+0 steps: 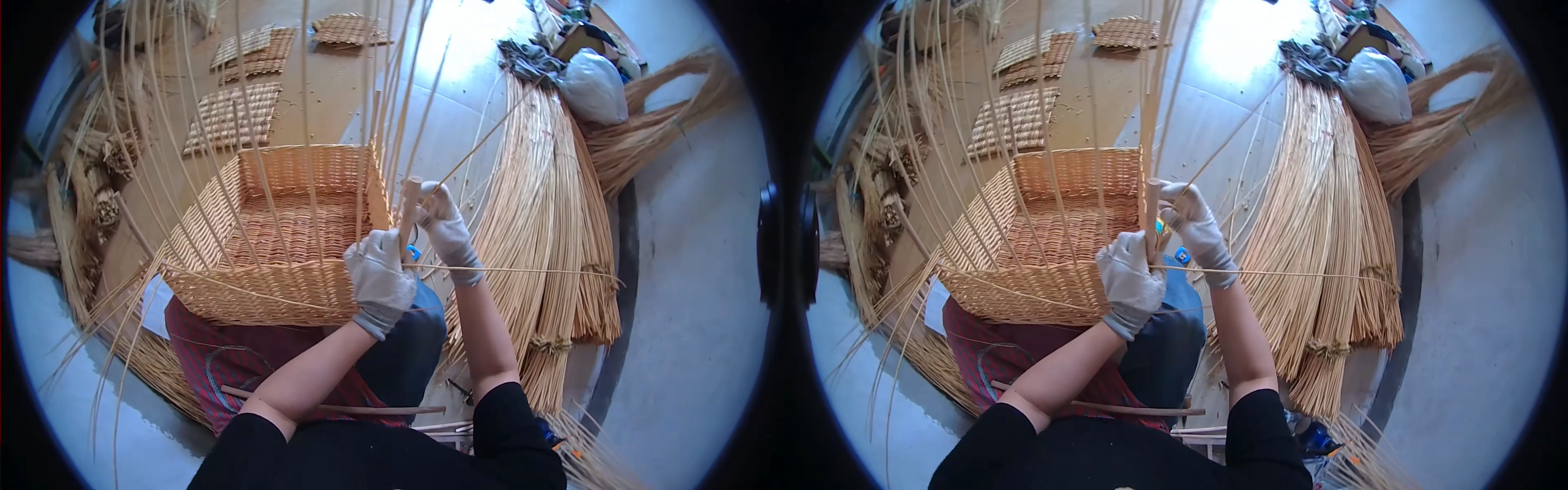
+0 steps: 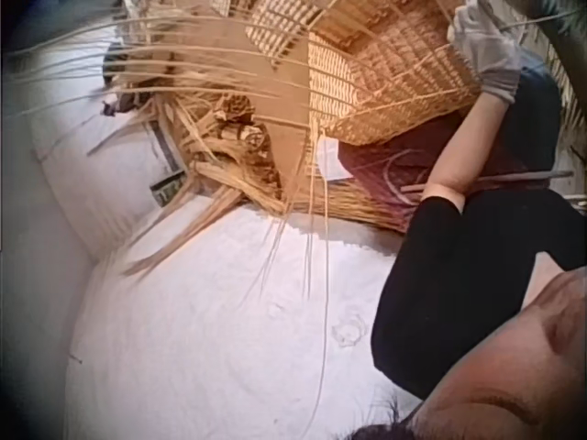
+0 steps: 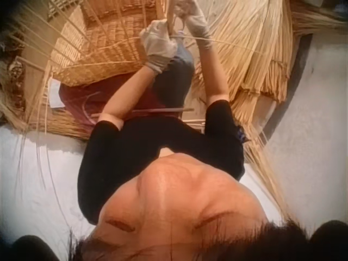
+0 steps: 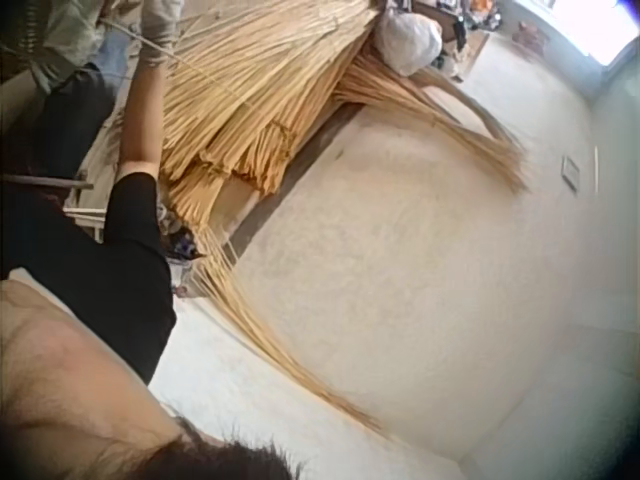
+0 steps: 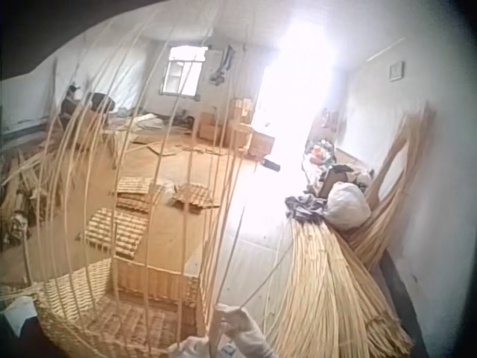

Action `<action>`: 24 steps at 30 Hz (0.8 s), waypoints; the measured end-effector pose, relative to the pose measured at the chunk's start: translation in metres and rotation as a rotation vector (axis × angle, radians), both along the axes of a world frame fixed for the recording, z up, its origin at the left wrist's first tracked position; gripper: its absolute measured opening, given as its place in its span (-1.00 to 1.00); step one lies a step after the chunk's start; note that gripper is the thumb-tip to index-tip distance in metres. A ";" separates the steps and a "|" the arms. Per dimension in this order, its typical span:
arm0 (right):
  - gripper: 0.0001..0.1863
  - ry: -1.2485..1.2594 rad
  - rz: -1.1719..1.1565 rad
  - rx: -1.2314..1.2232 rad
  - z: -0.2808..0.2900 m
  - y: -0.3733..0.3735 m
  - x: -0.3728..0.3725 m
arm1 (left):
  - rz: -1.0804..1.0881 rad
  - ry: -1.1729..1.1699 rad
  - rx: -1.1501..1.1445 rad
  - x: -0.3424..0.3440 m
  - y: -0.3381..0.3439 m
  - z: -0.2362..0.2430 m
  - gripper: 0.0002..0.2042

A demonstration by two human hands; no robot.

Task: Weave a rectangular basket using long bamboo strips.

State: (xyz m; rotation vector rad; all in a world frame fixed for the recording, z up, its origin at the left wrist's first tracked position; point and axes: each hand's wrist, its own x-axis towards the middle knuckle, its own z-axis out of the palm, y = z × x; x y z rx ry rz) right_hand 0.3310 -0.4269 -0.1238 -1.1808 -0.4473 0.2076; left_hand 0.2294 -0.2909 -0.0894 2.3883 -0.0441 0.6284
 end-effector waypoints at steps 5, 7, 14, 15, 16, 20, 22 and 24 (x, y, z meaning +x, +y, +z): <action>-0.21 -0.342 -0.044 -0.496 0.015 0.030 0.012 | 0.036 -0.020 -0.037 0.004 -0.002 0.005 -0.65; -0.19 -0.096 0.032 -0.229 0.016 0.029 0.019 | 0.015 -0.010 -0.012 0.002 0.001 0.003 -0.64; -0.51 0.239 -0.219 -0.091 -0.026 -0.005 0.043 | -0.200 -0.010 -0.036 0.003 0.017 -0.002 -0.58; -0.64 0.238 -0.244 -0.274 -0.028 0.001 0.038 | -0.179 -0.006 -0.037 0.006 0.019 -0.004 -0.58; -0.63 0.324 -0.194 -0.370 -0.028 0.003 0.029 | -0.166 0.019 -0.010 0.002 0.020 -0.004 -0.58; -0.65 -0.045 -0.109 -0.789 -0.018 0.000 0.020 | -0.154 -0.029 -0.004 0.004 0.019 -0.002 -0.60; -0.62 -0.187 -0.064 -0.996 -0.014 -0.003 0.026 | -0.171 -0.034 -0.026 0.005 0.019 -0.002 -0.60; -0.59 -0.285 0.047 -1.242 0.009 0.005 0.032 | -0.162 -0.046 -0.014 0.006 0.019 -0.001 -0.59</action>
